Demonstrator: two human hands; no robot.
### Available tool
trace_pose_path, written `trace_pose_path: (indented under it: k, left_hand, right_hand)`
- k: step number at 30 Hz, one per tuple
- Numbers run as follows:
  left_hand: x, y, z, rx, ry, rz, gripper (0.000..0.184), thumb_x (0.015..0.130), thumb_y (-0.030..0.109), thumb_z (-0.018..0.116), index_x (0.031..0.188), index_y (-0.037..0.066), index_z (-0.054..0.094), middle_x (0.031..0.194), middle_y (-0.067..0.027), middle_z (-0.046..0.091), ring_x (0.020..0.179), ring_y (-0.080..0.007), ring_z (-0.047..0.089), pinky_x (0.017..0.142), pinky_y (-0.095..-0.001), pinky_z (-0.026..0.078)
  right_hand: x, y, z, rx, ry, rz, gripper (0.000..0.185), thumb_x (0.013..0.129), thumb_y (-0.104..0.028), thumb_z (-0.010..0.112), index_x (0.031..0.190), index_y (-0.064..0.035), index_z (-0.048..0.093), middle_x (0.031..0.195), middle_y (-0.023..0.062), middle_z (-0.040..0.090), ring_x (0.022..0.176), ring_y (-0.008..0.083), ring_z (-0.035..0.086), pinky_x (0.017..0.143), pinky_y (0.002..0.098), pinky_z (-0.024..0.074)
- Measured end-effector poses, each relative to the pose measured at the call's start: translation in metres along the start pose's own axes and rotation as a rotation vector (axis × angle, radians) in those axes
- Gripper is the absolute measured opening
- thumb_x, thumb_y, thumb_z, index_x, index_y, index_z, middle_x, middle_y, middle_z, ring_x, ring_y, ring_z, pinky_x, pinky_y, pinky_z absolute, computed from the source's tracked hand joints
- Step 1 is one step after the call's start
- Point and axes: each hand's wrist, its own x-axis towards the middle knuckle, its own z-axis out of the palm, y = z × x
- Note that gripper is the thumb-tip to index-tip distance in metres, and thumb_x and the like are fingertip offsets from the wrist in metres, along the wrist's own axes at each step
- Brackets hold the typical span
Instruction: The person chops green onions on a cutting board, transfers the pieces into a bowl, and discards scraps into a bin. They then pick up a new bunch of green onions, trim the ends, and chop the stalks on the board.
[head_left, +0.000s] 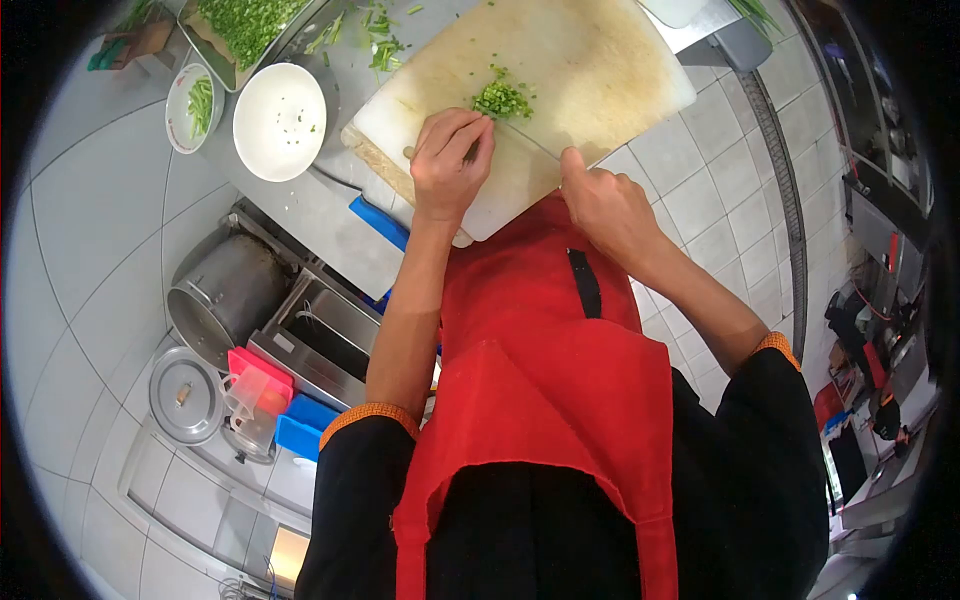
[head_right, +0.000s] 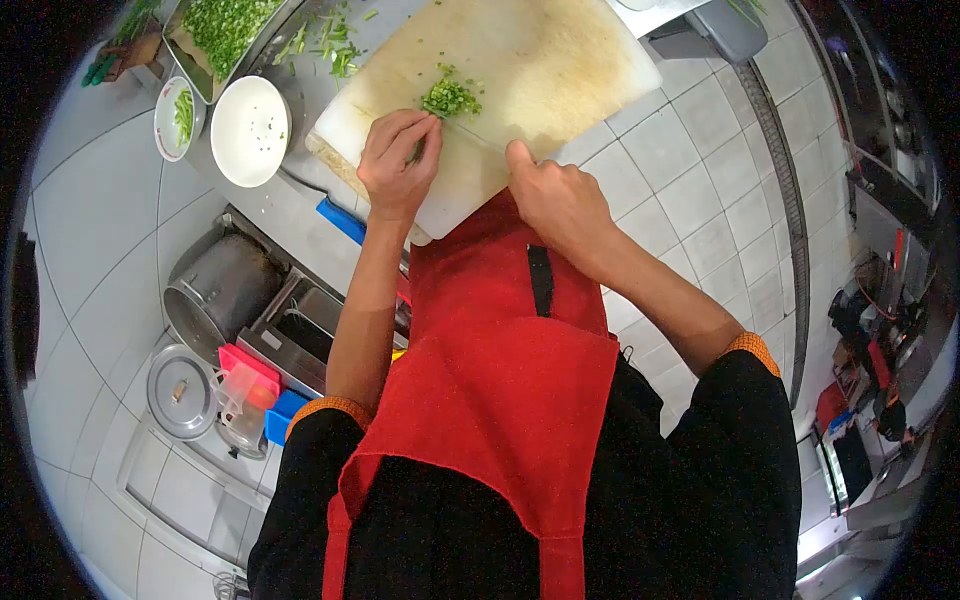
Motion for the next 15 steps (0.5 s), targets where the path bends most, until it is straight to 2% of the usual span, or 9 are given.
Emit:
trace_pose_path:
  k: [11,15]
  left_hand:
    - [0.001,-0.002,0.001,-0.011,-0.017,0.015,0.017,0.068,-0.005,0.079,0.081,0.004,0.072,0.086,-0.0069,0.069,0.082,-0.0233,0.067,0.073,-0.0321,0.055]
    - [0.002,0.0,0.001,-0.002,-0.021,0.03,0.018,0.067,-0.007,0.077,0.081,0.003,0.07,0.086,-0.0074,0.068,0.081,-0.0244,0.065,0.07,-0.0326,0.055]
  right_hand:
    - [0.022,-0.015,0.011,-0.034,-0.019,0.054,0.008,0.088,-0.007,0.048,0.093,-0.0038,0.042,0.064,0.0224,0.063,0.061,0.0411,0.066,0.05,0.0502,0.0532]
    - [-0.006,-0.002,0.011,-0.013,-0.059,0.082,0.009,0.09,-0.009,0.047,0.094,-0.0037,0.042,0.065,0.0229,0.063,0.061,0.0421,0.065,0.051,0.0515,0.0521]
